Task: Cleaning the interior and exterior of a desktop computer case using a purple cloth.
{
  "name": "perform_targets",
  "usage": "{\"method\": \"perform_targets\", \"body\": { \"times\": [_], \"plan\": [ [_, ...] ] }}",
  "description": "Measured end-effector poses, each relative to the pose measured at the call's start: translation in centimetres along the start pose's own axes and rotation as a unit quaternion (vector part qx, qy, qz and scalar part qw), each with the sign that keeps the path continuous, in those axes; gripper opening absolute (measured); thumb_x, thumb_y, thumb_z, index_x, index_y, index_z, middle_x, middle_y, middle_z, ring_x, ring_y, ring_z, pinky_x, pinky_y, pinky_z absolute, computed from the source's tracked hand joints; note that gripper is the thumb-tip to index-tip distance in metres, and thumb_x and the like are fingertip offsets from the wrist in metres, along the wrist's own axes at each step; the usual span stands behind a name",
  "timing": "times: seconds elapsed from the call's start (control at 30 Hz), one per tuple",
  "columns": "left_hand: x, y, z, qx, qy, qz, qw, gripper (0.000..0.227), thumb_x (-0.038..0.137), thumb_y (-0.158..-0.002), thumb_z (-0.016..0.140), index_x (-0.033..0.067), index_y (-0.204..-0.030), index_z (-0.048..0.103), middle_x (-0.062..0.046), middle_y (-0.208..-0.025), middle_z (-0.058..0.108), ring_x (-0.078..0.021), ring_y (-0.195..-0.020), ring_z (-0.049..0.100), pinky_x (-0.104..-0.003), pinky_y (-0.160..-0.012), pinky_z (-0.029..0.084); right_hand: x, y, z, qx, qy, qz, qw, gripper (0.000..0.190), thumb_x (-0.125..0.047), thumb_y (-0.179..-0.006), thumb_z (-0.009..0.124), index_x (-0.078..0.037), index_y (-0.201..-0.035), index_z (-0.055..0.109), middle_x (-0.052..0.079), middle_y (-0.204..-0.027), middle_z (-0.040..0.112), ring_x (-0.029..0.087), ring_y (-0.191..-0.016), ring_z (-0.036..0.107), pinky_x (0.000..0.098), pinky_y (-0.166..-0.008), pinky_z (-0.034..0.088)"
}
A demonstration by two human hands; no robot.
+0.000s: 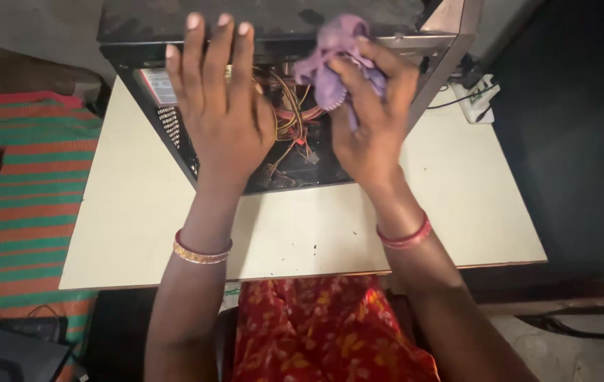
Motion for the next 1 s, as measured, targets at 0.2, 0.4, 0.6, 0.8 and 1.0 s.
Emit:
{"method": "perform_targets", "body": {
  "times": [0.2, 0.4, 0.6, 0.8, 1.0],
  "plan": [
    [1.3, -0.4, 1.5, -0.008, 0.008, 0.008, 1.000, 0.053, 0.015, -0.104, 0.057, 0.0016, -0.155, 0.051, -0.013, -0.163, 0.044, -0.0373, -0.157, 0.034, -0.058, -0.130, 0.018, -2.0, -1.9, 2.3, -0.011, 0.056, -0.028, 0.998, 0.059, 0.007, -0.088, 0.068, -0.012, -0.144, 0.063, 0.010, -0.152, 0.046, 0.034, -0.139, 0.043, 0.0457, -0.119, 0.038],
    [-0.1, -0.3, 1.4, -0.056, 0.011, 0.017, 0.998, 0.056, 0.016, -0.103, 0.056, 0.0017, -0.157, 0.049, -0.013, -0.164, 0.045, -0.0327, -0.158, 0.033, -0.057, -0.132, 0.015, -0.8, -1.4, 2.2, -0.043, 0.085, -0.059, 0.994, 0.054, 0.003, -0.090, 0.073, -0.012, -0.141, 0.065, 0.008, -0.153, 0.049, 0.033, -0.140, 0.046, 0.0448, -0.118, 0.039],
    [-6.3, 1.7, -2.4, -0.010, -0.037, -0.061, 0.997, 0.055, 0.024, -0.111, 0.052, 0.0051, -0.161, 0.041, -0.014, -0.168, 0.037, -0.0358, -0.159, 0.026, -0.054, -0.130, 0.007, 3.7, 1.1, -4.0, 0.048, 0.057, 0.022, 0.997, 0.036, 0.008, -0.096, 0.068, -0.006, -0.129, 0.071, 0.005, -0.140, 0.054, 0.027, -0.137, 0.047, 0.0397, -0.115, 0.046],
    [-14.5, 10.8, 0.8, -0.009, 0.331, -0.258, 0.907, 0.089, 0.069, -0.109, 0.033, -0.0008, -0.164, 0.024, -0.020, -0.173, 0.028, -0.0333, -0.163, 0.025, -0.047, -0.135, 0.018, 15.5, 11.3, -4.9, 0.032, -0.191, 0.272, 0.942, 0.055, -0.007, -0.105, 0.067, -0.005, -0.153, 0.042, 0.003, -0.142, 0.053, 0.013, -0.124, 0.053, 0.0265, -0.107, 0.046],
    [-18.1, 20.6, 9.4, -0.108, 0.521, -0.399, 0.747, 0.102, 0.081, -0.098, 0.024, -0.0011, -0.156, 0.038, -0.013, -0.152, 0.051, -0.0253, -0.141, 0.046, -0.040, -0.121, 0.036, 16.0, 12.4, -1.3, -0.046, -0.202, 0.350, 0.914, 0.074, -0.015, -0.089, 0.085, -0.002, -0.147, 0.042, 0.001, -0.120, 0.062, 0.011, -0.102, 0.057, 0.0247, -0.091, 0.050]
  ]
}}
Point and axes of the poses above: each hand's wrist, its own y-axis away from the middle knuckle, its own z-axis out of the palm, x = y × z, the point moved 4 cm from there along -y, towards the middle knuckle
